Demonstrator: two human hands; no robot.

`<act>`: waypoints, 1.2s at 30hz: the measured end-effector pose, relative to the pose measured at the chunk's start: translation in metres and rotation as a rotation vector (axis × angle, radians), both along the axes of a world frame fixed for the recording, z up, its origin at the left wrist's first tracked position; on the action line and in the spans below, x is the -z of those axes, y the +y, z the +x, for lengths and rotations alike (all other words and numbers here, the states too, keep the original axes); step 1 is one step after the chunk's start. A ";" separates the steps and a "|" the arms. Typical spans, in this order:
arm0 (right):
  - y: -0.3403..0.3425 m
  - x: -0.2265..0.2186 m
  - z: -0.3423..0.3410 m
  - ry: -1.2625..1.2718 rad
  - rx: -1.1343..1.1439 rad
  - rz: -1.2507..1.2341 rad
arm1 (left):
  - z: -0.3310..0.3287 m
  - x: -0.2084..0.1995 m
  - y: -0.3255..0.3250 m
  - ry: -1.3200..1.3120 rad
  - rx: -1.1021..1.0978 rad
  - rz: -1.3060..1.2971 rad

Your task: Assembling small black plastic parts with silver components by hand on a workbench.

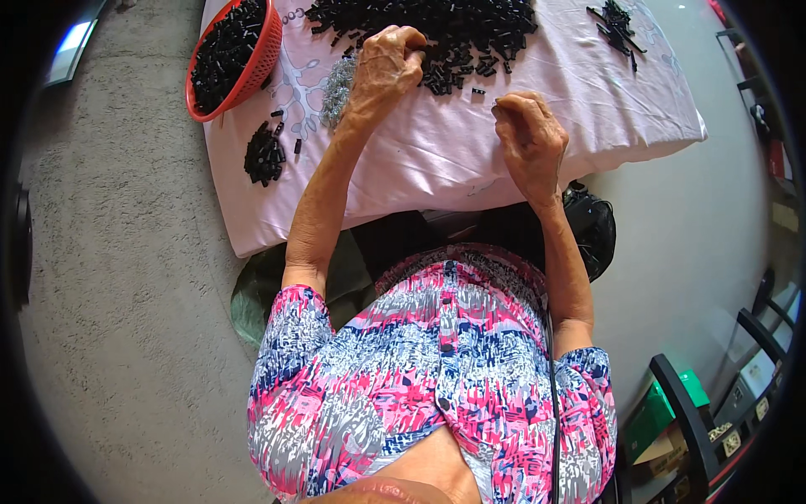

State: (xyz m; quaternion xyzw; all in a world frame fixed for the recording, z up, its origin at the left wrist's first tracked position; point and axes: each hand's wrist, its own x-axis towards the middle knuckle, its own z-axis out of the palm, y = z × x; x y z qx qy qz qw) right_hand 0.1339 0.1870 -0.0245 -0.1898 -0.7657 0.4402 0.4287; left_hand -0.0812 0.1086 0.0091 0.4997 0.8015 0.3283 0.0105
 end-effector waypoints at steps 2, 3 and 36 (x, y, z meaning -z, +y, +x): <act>0.000 0.000 0.000 -0.001 0.005 -0.003 | 0.006 0.000 0.000 -0.043 0.021 0.047; 0.000 0.000 0.000 -0.002 0.008 -0.005 | 0.010 -0.001 0.001 -0.044 0.022 0.046; -0.002 -0.003 -0.001 -0.011 0.011 -0.010 | 0.028 -0.021 -0.015 -0.669 -0.023 0.092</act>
